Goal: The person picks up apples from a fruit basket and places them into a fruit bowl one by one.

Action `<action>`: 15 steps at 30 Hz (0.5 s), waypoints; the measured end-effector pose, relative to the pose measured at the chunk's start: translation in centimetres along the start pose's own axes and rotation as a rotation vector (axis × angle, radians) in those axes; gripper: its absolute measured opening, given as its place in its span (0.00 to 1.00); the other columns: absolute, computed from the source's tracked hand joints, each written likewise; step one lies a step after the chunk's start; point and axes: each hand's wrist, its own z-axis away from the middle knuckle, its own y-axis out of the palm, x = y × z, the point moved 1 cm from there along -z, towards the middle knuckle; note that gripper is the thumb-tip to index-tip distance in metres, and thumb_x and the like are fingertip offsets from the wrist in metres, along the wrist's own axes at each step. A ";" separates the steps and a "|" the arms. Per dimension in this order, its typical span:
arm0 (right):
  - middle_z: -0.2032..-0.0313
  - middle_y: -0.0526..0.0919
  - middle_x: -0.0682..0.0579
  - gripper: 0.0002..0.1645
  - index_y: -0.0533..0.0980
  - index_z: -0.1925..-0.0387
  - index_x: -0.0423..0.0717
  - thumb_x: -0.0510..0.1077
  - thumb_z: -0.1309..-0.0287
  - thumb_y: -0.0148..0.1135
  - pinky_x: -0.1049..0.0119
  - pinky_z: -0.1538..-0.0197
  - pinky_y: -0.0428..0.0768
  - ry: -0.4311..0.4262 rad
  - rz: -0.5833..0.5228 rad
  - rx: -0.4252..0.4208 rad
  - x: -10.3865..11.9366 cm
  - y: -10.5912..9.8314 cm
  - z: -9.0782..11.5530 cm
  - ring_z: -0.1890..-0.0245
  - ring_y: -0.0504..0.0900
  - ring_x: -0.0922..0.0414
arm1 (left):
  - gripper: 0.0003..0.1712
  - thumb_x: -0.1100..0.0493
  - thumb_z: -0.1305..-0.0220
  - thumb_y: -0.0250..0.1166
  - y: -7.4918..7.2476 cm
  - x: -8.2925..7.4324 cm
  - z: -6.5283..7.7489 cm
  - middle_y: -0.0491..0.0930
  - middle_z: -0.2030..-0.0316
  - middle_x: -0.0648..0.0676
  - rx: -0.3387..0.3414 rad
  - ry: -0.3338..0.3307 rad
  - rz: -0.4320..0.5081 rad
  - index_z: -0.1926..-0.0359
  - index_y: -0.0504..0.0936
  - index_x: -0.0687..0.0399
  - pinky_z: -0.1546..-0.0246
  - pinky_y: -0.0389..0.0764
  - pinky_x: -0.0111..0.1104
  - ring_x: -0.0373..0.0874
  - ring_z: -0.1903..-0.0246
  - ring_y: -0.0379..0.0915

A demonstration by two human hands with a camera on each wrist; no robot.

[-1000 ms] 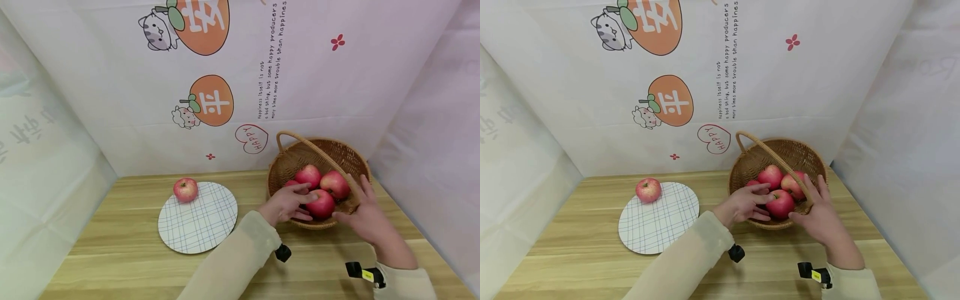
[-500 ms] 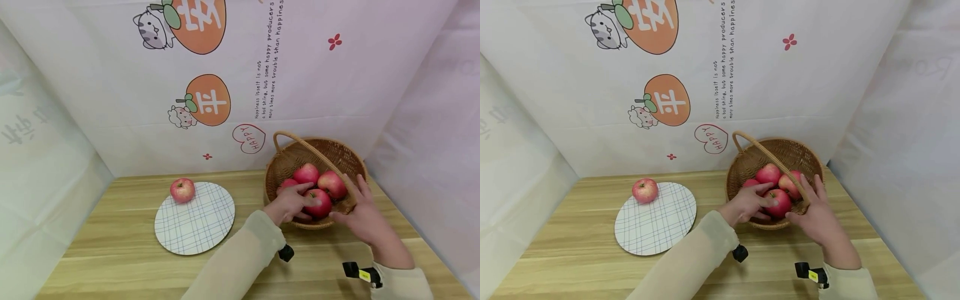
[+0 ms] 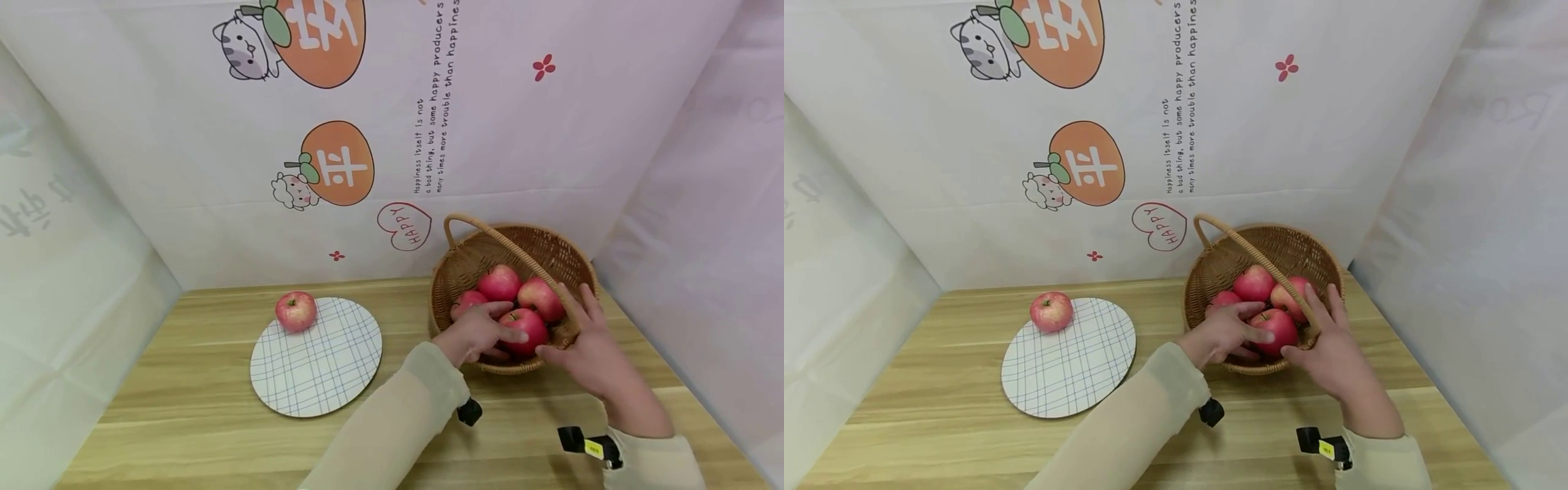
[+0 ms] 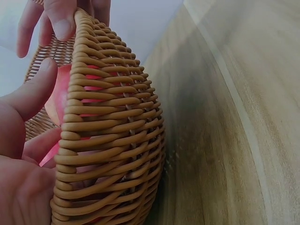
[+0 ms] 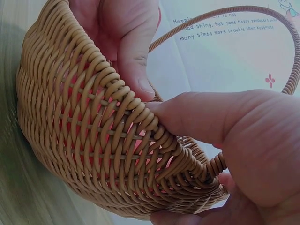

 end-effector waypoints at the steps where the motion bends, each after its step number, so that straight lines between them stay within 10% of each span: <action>1: 0.25 0.24 0.36 0.70 0.40 0.20 0.60 0.45 0.52 0.78 0.21 0.50 0.65 0.002 0.001 0.001 0.0 0.0 0.0 0.36 0.47 0.16 | 0.37 0.67 0.44 0.75 0.0 0.0 0.0 0.78 0.48 0.51 0.003 -0.001 0.000 0.34 0.76 0.50 0.64 0.85 0.49 0.48 0.58 0.80; 15: 0.25 0.25 0.35 0.70 0.38 0.20 0.57 0.45 0.50 0.77 0.22 0.50 0.66 -0.007 -0.005 0.003 0.2 0.0 0.1 0.36 0.47 0.16 | 0.31 0.67 0.43 0.74 0.0 -0.3 0.5 0.79 0.56 0.49 0.060 -0.010 -0.052 0.39 0.80 0.46 0.65 0.86 0.46 0.46 0.63 0.81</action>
